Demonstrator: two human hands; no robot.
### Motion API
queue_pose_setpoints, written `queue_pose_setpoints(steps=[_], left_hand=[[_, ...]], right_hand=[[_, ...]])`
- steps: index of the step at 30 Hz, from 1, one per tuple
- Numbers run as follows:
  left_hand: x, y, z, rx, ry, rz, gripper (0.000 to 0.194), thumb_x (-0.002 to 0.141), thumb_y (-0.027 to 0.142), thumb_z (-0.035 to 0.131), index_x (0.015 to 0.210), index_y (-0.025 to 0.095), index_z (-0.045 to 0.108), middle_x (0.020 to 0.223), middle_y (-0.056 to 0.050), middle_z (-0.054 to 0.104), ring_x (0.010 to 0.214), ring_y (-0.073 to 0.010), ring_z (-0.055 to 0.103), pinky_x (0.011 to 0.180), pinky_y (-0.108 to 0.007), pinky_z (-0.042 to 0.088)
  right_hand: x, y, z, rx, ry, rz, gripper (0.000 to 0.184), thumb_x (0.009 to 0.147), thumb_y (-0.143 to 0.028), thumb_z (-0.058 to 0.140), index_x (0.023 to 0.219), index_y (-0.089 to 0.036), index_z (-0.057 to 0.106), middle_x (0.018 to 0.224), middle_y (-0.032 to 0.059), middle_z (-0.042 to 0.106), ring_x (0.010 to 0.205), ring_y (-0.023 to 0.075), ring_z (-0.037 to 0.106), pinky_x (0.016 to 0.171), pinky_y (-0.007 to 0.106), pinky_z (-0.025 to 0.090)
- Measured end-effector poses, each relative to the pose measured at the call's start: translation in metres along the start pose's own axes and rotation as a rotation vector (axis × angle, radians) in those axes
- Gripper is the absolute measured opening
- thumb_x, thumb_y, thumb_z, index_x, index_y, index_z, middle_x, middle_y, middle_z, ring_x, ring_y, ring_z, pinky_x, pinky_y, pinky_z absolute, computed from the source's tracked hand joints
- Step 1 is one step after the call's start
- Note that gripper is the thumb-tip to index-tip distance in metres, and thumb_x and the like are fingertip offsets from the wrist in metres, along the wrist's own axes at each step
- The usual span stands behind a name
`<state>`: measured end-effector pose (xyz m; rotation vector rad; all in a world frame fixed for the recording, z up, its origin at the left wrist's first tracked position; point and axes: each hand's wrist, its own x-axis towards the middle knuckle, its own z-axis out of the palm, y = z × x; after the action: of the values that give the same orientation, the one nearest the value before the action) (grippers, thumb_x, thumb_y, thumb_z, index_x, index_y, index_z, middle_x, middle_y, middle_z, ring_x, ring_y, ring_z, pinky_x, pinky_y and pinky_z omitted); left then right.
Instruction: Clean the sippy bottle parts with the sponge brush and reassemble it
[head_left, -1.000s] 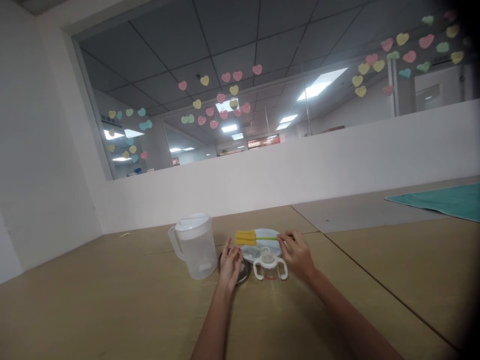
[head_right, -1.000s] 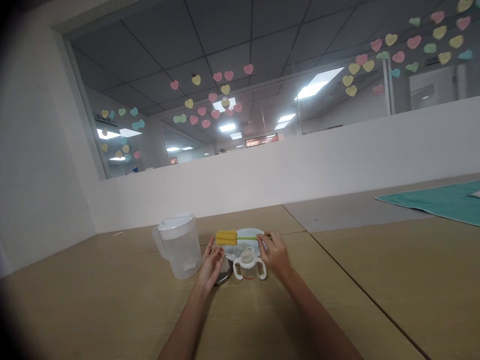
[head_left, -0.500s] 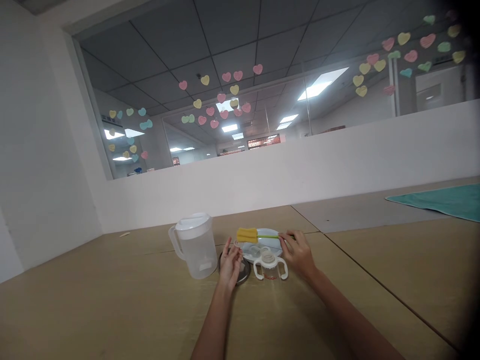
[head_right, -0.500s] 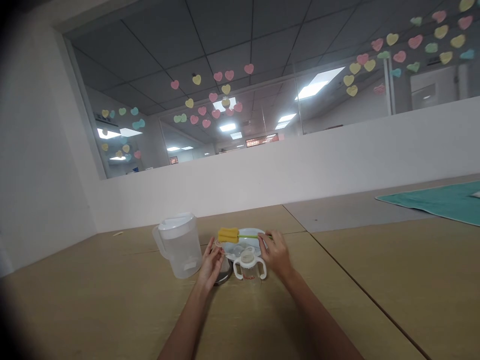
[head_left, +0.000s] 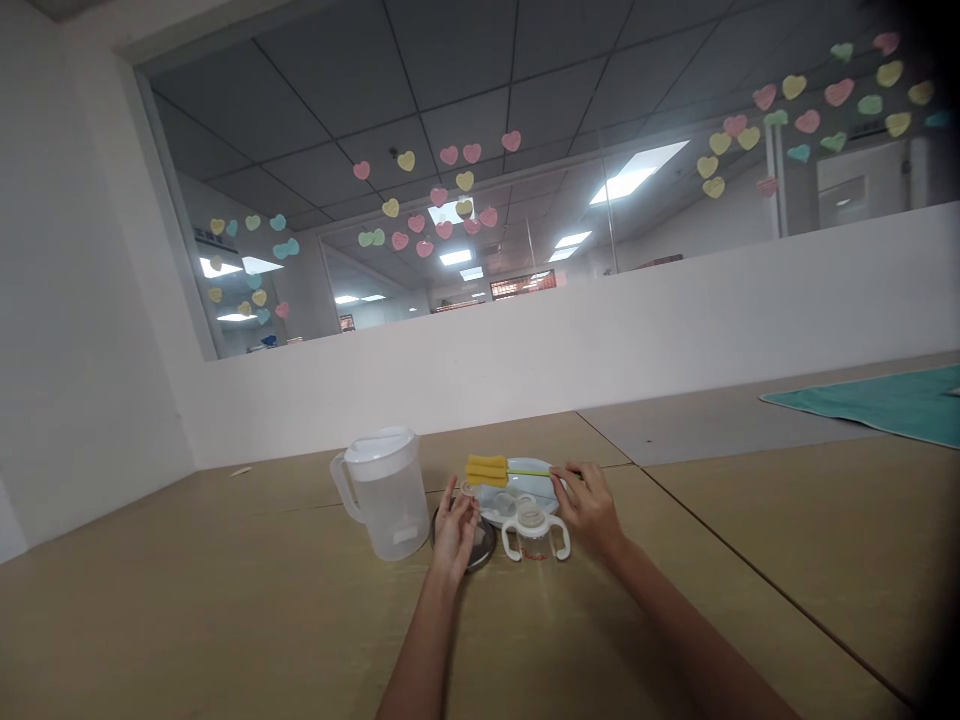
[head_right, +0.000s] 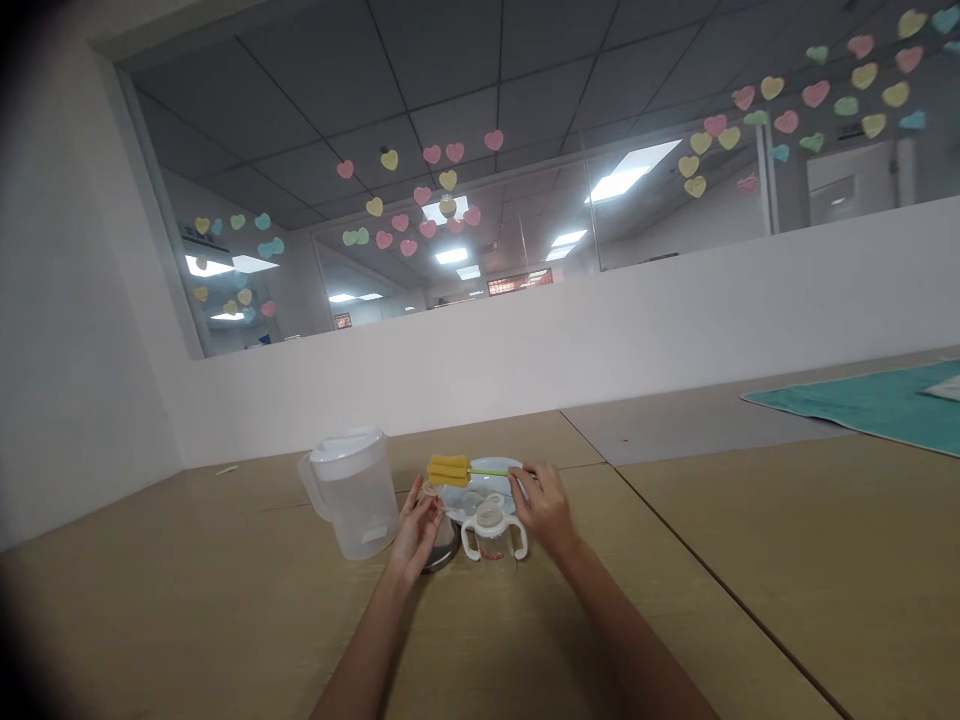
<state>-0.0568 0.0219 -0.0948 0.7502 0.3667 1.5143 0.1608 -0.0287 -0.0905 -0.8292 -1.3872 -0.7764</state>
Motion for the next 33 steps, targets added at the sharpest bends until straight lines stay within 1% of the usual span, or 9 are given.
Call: queue_pose_setpoints(steps=[4, 10, 16, 19, 23, 27, 29, 33], left_hand=[[-0.0012, 0.0014, 0.0022, -0.008, 0.019, -0.005, 0.052, 0.074, 0.0, 0.057, 0.121, 0.022, 0.048, 0.087, -0.002, 0.066, 0.07, -0.0063, 0.063, 0.069, -0.017, 0.052], [-0.0003, 0.0016, 0.0004, -0.013, 0.021, -0.01, 0.052, 0.073, -0.001, 0.058, 0.12, 0.021, 0.048, 0.088, -0.003, 0.066, 0.071, -0.0069, 0.063, 0.072, -0.019, 0.053], [0.0018, 0.0007, -0.0017, -0.041, 0.046, -0.009, 0.049, 0.074, -0.002, 0.055, 0.117, 0.021, 0.05, 0.088, -0.003, 0.065, 0.074, -0.0079, 0.063, 0.074, -0.021, 0.053], [0.0016, 0.0009, -0.0018, -0.042, 0.034, -0.011, 0.05, 0.074, -0.002, 0.055, 0.117, 0.022, 0.05, 0.089, -0.003, 0.066, 0.073, -0.0079, 0.063, 0.074, -0.021, 0.053], [0.0011, 0.0009, -0.0023, -0.041, 0.012, -0.01, 0.053, 0.073, -0.001, 0.057, 0.12, 0.023, 0.05, 0.089, -0.003, 0.066, 0.076, -0.0084, 0.064, 0.076, -0.022, 0.052], [0.0015, 0.0006, -0.0027, -0.043, 0.02, -0.011, 0.054, 0.073, 0.0, 0.057, 0.12, 0.023, 0.049, 0.093, -0.002, 0.066, 0.076, -0.0072, 0.063, 0.076, -0.02, 0.052], [0.0018, 0.0004, -0.0027, -0.04, 0.027, -0.011, 0.052, 0.073, -0.001, 0.057, 0.119, 0.022, 0.05, 0.094, -0.002, 0.065, 0.076, -0.0072, 0.063, 0.075, -0.02, 0.052], [0.002, 0.0005, -0.0028, -0.036, 0.034, -0.013, 0.047, 0.073, -0.001, 0.056, 0.115, 0.02, 0.052, 0.091, -0.003, 0.065, 0.074, -0.0075, 0.063, 0.074, -0.021, 0.052]], right_hand=[[0.0006, 0.0004, -0.001, -0.007, -0.018, -0.025, 0.017, 0.085, -0.016, 0.05, 0.096, -0.019, 0.063, 0.083, 0.0085, 0.057, 0.077, 0.0183, 0.053, 0.069, 0.034, 0.047], [0.0005, 0.0011, -0.0008, -0.044, -0.014, -0.066, 0.017, 0.084, -0.014, 0.051, 0.096, -0.018, 0.063, 0.083, 0.0086, 0.057, 0.077, 0.0182, 0.052, 0.069, 0.033, 0.046], [0.0025, 0.0019, -0.0023, -0.076, 0.013, -0.04, 0.019, 0.086, -0.016, 0.049, 0.097, -0.019, 0.064, 0.083, 0.0087, 0.058, 0.077, 0.0182, 0.053, 0.069, 0.033, 0.046], [0.0026, 0.0009, -0.0022, -0.054, 0.015, -0.047, 0.018, 0.085, -0.015, 0.05, 0.098, -0.019, 0.063, 0.083, 0.0087, 0.058, 0.077, 0.0182, 0.053, 0.069, 0.033, 0.047], [0.0004, -0.0009, -0.0002, -0.02, -0.026, -0.057, 0.019, 0.086, -0.017, 0.049, 0.099, -0.02, 0.063, 0.084, 0.0082, 0.058, 0.077, 0.0178, 0.054, 0.07, 0.033, 0.047], [-0.0002, -0.0012, -0.0003, -0.032, -0.066, -0.072, 0.02, 0.087, -0.018, 0.048, 0.098, -0.019, 0.064, 0.082, 0.0081, 0.058, 0.075, 0.0175, 0.054, 0.07, 0.032, 0.047], [0.0008, -0.001, -0.0015, -0.051, -0.07, -0.079, 0.019, 0.087, -0.017, 0.048, 0.097, -0.019, 0.064, 0.082, 0.0081, 0.058, 0.075, 0.0174, 0.053, 0.069, 0.032, 0.046], [0.0028, 0.0002, -0.0035, -0.088, -0.076, -0.11, 0.019, 0.087, -0.015, 0.048, 0.095, -0.018, 0.065, 0.08, 0.0085, 0.059, 0.075, 0.0173, 0.053, 0.069, 0.032, 0.046]])
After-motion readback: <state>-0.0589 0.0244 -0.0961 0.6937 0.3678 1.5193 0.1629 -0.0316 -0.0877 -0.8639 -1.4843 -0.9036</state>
